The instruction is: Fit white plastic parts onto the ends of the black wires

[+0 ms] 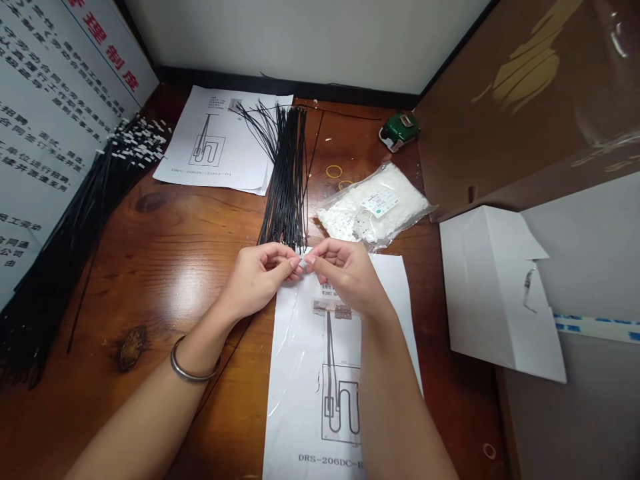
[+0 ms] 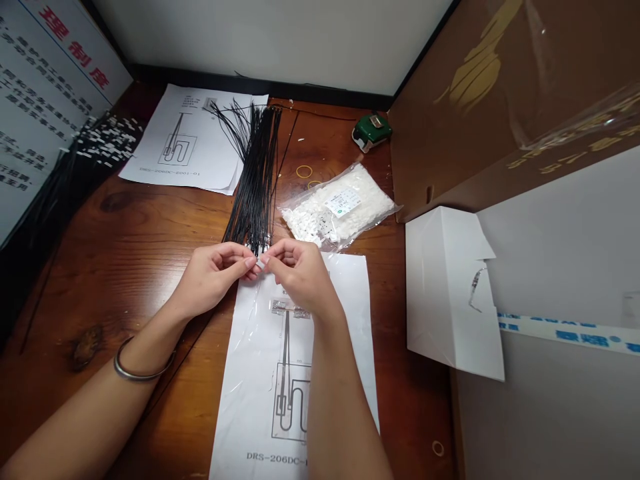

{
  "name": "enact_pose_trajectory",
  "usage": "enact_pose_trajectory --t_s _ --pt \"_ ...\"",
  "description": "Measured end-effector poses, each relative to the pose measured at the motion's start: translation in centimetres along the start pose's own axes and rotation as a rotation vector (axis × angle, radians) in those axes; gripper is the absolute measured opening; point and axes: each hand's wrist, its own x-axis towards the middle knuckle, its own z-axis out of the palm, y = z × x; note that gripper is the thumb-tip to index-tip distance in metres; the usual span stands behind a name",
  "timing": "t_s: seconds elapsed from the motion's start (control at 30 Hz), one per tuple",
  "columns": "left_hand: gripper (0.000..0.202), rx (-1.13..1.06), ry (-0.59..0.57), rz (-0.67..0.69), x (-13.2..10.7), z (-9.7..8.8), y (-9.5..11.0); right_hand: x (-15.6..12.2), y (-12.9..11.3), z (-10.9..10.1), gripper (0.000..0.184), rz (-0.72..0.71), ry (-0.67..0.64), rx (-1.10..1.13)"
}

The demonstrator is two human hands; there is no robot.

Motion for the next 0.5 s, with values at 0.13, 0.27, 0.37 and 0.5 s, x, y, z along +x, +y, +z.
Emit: enact_pose_trajectory --t_s 0.13,0.27,0.37,0.5 --pt "0.008 -0.017 0.0 -0.011 -0.05 0.09 0.2 0.0 0.04 0.0 0.013 -0.008 -0.006 -0.011" --pt "0.008 -0.019 -0.002 -0.015 -0.09 0.17 0.3 0.02 0.25 0.0 0.012 -0.013 -0.016 -0.026" --pt "0.008 -0.014 -0.002 -0.013 -0.07 0.14 0.25 0.04 0.36 0.08 0.011 -0.014 -0.022 -0.02" --pt "0.008 -0.01 -0.007 -0.011 0.01 0.08 0.11 0.07 0.34 0.15 0.01 -0.017 -0.029 -0.023"
